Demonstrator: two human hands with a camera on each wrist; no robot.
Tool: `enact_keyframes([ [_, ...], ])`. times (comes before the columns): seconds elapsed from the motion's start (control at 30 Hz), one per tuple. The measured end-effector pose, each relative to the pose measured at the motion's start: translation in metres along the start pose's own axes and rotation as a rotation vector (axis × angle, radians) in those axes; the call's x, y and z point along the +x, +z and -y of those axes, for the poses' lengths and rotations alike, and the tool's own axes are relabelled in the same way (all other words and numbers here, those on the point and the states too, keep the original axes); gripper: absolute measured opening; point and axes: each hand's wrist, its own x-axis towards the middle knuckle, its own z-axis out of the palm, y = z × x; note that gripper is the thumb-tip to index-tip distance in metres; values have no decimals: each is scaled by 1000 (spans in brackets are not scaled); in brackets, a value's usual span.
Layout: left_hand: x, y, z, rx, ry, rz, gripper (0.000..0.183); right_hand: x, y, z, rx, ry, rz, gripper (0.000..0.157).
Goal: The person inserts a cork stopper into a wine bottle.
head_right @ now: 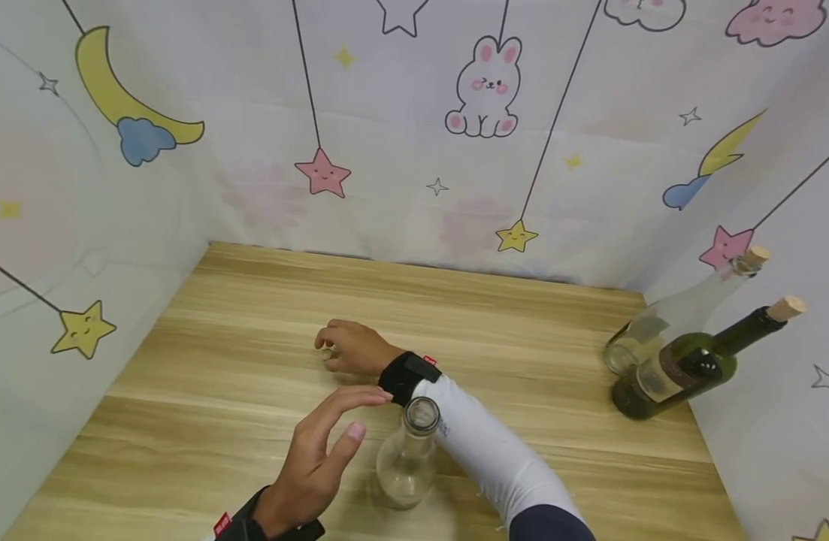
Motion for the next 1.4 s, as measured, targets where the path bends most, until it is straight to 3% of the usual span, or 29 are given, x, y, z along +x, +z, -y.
enact_keyframes([
  [0.27, 1, 3, 0, 16, -20, 27, 39, -4, 4, -8, 22, -15, -59, 17],
  [0.47, 2, 3, 0, 25, -53, 42, 42, -20, -10, -8, 27, -46, -123, 16],
  [0.73, 3, 3, 2, 7, -79, 57, 41, -52, -47, 6, 2, -87, -234, 14],
  [1.03, 5, 2, 5, 3, -74, 43, 42, -104, -94, 36, 27, -144, -421, 14],
  [1.23, 7, 1, 9, 0, -68, 29, 43, -141, -117, 55, -28, -204, -484, 13],
  [1.4, 9, 1, 10, -9, -67, 23, 44, -170, -145, 75, -80, -275, -605, 11],
])
